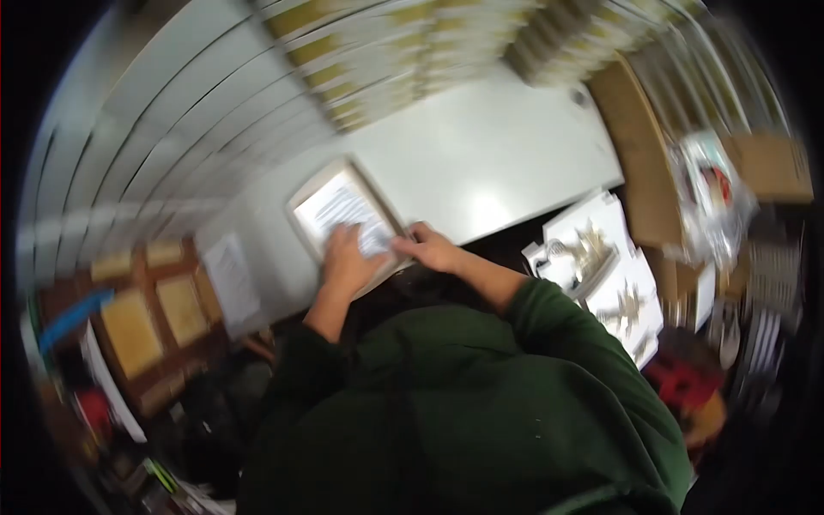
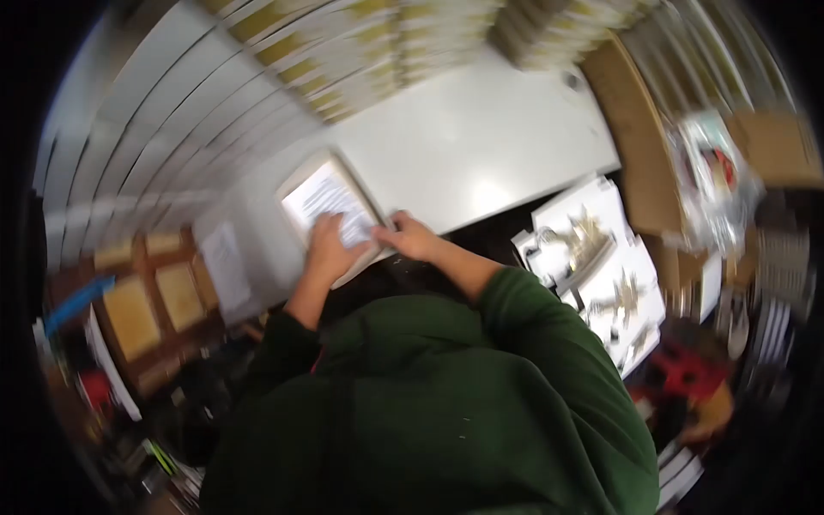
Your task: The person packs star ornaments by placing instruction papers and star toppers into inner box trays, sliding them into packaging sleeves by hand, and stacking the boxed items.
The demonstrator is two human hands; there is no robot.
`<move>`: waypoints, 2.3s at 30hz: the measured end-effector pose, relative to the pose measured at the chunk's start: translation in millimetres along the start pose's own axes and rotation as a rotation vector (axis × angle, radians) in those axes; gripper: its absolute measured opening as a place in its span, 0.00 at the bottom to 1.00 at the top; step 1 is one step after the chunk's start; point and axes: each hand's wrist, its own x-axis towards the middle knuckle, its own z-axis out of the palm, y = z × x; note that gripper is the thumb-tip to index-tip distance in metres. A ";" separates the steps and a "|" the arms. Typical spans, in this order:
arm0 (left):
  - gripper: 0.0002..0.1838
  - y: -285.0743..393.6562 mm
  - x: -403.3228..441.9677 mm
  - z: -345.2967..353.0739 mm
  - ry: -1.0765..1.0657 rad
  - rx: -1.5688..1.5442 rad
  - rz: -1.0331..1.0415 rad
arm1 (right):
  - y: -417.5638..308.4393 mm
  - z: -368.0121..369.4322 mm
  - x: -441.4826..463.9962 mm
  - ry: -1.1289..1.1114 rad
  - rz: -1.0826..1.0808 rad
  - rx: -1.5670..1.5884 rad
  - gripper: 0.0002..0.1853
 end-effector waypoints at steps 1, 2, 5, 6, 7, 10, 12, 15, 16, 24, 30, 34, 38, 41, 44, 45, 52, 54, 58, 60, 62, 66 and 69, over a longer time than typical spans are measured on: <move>0.45 -5.7 4.1 12.9 0.074 0.013 0.023 | 4.0 -1.2 -5.5 0.016 -0.024 -0.009 0.37; 0.46 -9.8 9.2 16.3 0.041 0.034 -0.006 | 11.9 -0.5 -12.1 0.070 -0.006 -0.017 0.35; 0.49 -13.2 27.2 15.6 -0.064 0.094 -0.042 | 43.1 -34.1 -68.9 0.332 0.012 -0.128 0.33; 0.50 -13.5 29.7 15.0 -0.095 0.080 -0.055 | 51.9 -49.7 -93.8 0.453 -0.019 -0.292 0.33; 0.50 -15.4 32.3 15.1 -0.099 0.080 -0.031 | 66.5 -62.5 -118.7 0.723 -0.009 -0.400 0.25; 0.51 -18.3 30.5 16.0 -0.099 0.069 0.050 | 131.6 -93.1 -181.2 1.154 0.286 -0.613 0.19; 0.51 -19.7 29.2 13.2 -0.099 0.062 0.116 | 172.3 -90.1 -191.9 1.143 0.425 -0.607 0.24; 0.52 -13.7 29.4 11.5 -0.122 0.084 0.118 | 208.7 -89.8 -193.1 1.099 0.418 -0.803 0.25; 0.52 -11.8 29.2 11.3 -0.122 0.092 0.107 | 217.5 -93.9 -190.6 1.074 0.403 -0.872 0.26; 0.52 -6.5 32.7 5.9 -0.147 0.066 0.084 | 218.9 -143.6 -200.9 0.866 0.244 -0.537 0.28; 0.53 -6.1 32.5 7.6 -0.155 0.094 0.069 | 131.2 -202.6 -241.6 1.181 -0.019 0.168 0.26; 0.53 -11.8 39.4 5.3 -0.182 0.080 0.040 | -8.5 -229.1 -283.8 1.209 -0.225 0.231 0.29; 0.46 35.6 36.2 -25.5 0.006 -0.509 0.003 | -136.9 -194.7 -316.4 0.575 -0.267 -0.154 0.37; 0.41 81.3 13.4 -86.3 -0.524 -1.894 -0.046 | -168.4 -154.1 -279.3 0.342 -0.665 -0.429 0.37; 0.42 100.2 -23.9 -135.4 -0.368 -2.157 0.006 | -183.2 -102.2 -227.2 0.050 -0.656 -0.568 0.36; 0.41 89.3 -25.9 -132.8 -0.300 -2.033 -0.128 | -171.7 -85.4 -199.7 -0.005 -0.793 -0.694 0.34; 0.45 6.7 -57.7 -62.7 -0.113 -1.272 -0.299 | -101.3 -4.0 -54.0 -0.226 -0.816 -0.653 0.19; 0.49 -3.3 -65.4 -49.5 -0.100 -1.255 -0.260 | -93.5 6.3 -43.3 -0.248 -0.708 -0.588 0.17; 0.55 -14.0 -72.6 -39.1 -0.072 -1.244 -0.237 | -78.6 -3.0 -37.6 0.305 -0.910 -0.658 0.22; 0.58 -13.0 -71.6 -39.1 -0.039 -1.253 -0.263 | -48.0 -26.5 -19.5 0.668 -0.467 -0.355 0.30; 0.59 -10.0 -73.2 -40.1 -0.041 -1.252 -0.284 | -39.2 -43.2 -11.8 0.455 -0.038 0.221 0.31; 0.60 3.0 -72.2 -47.3 -0.067 -1.099 -0.337 | -69.7 -43.8 14.2 -0.024 -0.015 0.464 0.31; 0.60 11.2 -68.2 -51.1 -0.062 -1.097 -0.386 | -97.3 -15.9 78.9 0.445 -0.190 0.398 0.46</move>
